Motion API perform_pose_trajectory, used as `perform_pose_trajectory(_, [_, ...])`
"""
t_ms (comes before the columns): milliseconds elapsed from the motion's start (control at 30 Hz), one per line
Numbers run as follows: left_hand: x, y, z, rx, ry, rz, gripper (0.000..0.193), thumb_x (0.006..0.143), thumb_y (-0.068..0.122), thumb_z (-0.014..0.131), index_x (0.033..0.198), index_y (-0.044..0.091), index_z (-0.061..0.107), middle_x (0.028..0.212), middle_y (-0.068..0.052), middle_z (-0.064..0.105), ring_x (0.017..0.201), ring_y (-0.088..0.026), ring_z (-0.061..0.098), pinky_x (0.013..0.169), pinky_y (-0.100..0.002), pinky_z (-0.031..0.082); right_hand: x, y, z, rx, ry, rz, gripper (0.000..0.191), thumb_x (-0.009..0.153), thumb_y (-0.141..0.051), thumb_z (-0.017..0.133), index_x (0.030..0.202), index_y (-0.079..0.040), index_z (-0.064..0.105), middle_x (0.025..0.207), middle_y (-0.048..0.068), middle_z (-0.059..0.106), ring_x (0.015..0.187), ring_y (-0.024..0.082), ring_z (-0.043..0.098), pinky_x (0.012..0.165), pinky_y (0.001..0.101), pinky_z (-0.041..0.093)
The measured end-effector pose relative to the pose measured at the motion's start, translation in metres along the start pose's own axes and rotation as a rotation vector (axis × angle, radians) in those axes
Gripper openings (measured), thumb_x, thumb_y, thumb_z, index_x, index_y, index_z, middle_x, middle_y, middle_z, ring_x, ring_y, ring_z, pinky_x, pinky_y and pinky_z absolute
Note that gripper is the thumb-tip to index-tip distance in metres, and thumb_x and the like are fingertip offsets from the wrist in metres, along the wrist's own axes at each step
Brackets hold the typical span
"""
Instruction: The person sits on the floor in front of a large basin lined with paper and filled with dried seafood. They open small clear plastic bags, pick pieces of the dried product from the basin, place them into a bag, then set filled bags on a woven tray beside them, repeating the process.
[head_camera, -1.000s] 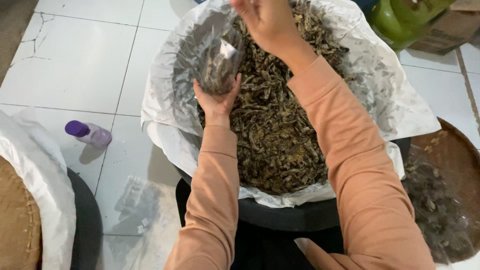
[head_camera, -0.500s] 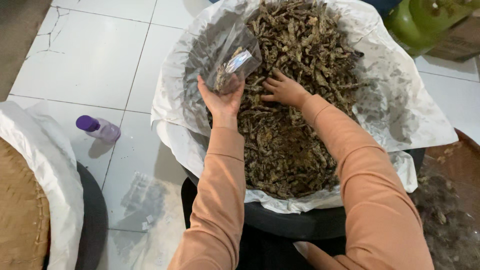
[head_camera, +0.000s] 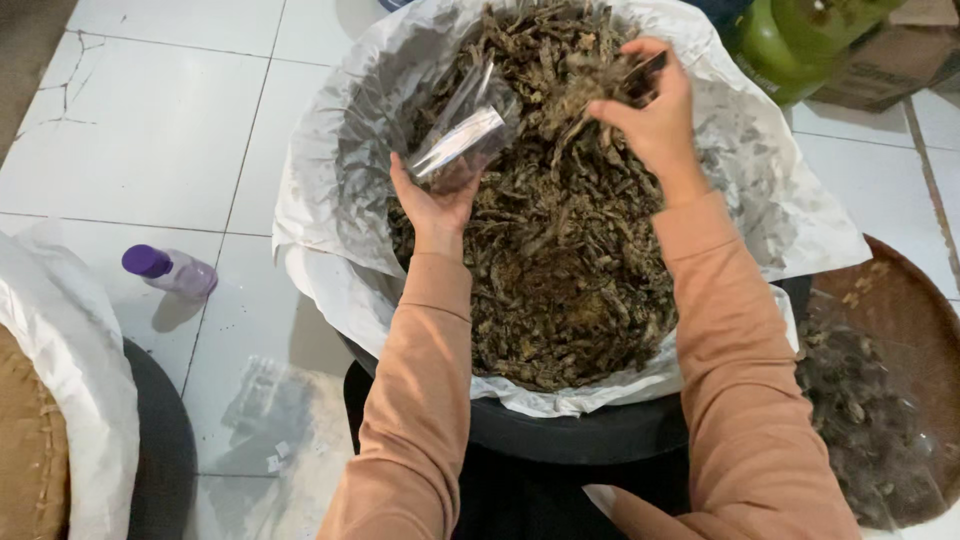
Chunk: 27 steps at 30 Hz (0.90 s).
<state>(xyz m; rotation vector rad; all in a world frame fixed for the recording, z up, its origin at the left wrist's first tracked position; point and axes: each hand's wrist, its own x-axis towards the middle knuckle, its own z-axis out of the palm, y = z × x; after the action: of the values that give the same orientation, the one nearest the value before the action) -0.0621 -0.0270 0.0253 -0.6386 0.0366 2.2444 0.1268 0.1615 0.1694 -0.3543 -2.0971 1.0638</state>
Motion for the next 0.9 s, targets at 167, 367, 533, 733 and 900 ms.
perform_pose_trajectory(167, [0.000, -0.010, -0.003, 0.053, -0.016, -0.006, 0.075, 0.088, 0.056, 0.068, 0.135, 0.001, 0.049, 0.122, -0.022, 0.049, 0.105, -0.034, 0.051, 0.107, -0.064, 0.048, 0.009, -0.037, -0.014, 0.449, 0.202, -0.155, 0.050, 0.088, 0.006, 0.083, 0.123, -0.011, 0.053, 0.120, -0.001, 0.062, 0.111, 0.013, 0.065, 0.097, 0.0317, 0.060])
perform_pose_trajectory(367, [-0.008, -0.026, -0.004, 0.068, -0.066, -0.032, 0.079, 0.088, 0.058, 0.065, 0.142, 0.003, 0.046, 0.143, -0.024, 0.044, 0.127, -0.042, 0.049, 0.108, -0.062, 0.047, 0.017, -0.042, 0.010, 0.414, 0.341, -0.399, 0.054, 0.103, 0.009, 0.085, 0.142, -0.007, 0.052, 0.116, 0.004, 0.065, 0.101, 0.014, 0.065, 0.089, 0.0298, 0.056])
perform_pose_trajectory(533, [-0.014, -0.032, -0.004, 0.089, -0.132, -0.040, 0.084, 0.090, 0.063, 0.063, 0.145, 0.002, 0.046, 0.146, -0.024, 0.045, 0.130, -0.044, 0.048, 0.111, -0.063, 0.046, 0.022, -0.045, 0.051, 0.448, 0.528, -0.482, 0.050, 0.103, 0.007, 0.086, 0.137, -0.007, 0.052, 0.113, 0.004, 0.064, 0.098, 0.013, 0.063, 0.088, 0.0280, 0.054])
perform_pose_trajectory(733, [-0.013, -0.035, -0.004, 0.224, -0.199, 0.015, 0.086, 0.090, 0.070, 0.054, 0.146, 0.005, 0.047, 0.150, -0.021, 0.046, 0.133, -0.042, 0.048, 0.114, -0.063, 0.040, 0.015, -0.055, 0.085, 0.000, 0.647, -0.635, 0.057, 0.097, 0.003, 0.083, 0.140, -0.009, 0.048, 0.129, 0.008, 0.059, 0.114, 0.017, 0.061, 0.103, 0.0282, 0.051])
perform_pose_trajectory(900, [-0.007, -0.039, -0.009, 0.196, -0.230, 0.067, 0.085, 0.090, 0.071, 0.049, 0.145, 0.005, 0.046, 0.147, -0.019, 0.050, 0.133, -0.041, 0.047, 0.112, -0.063, 0.038, 0.002, -0.053, 0.102, 0.103, 0.590, -0.637, 0.060, 0.097, 0.002, 0.082, 0.142, -0.012, 0.044, 0.132, 0.009, 0.059, 0.116, 0.016, 0.060, 0.103, 0.0300, 0.052])
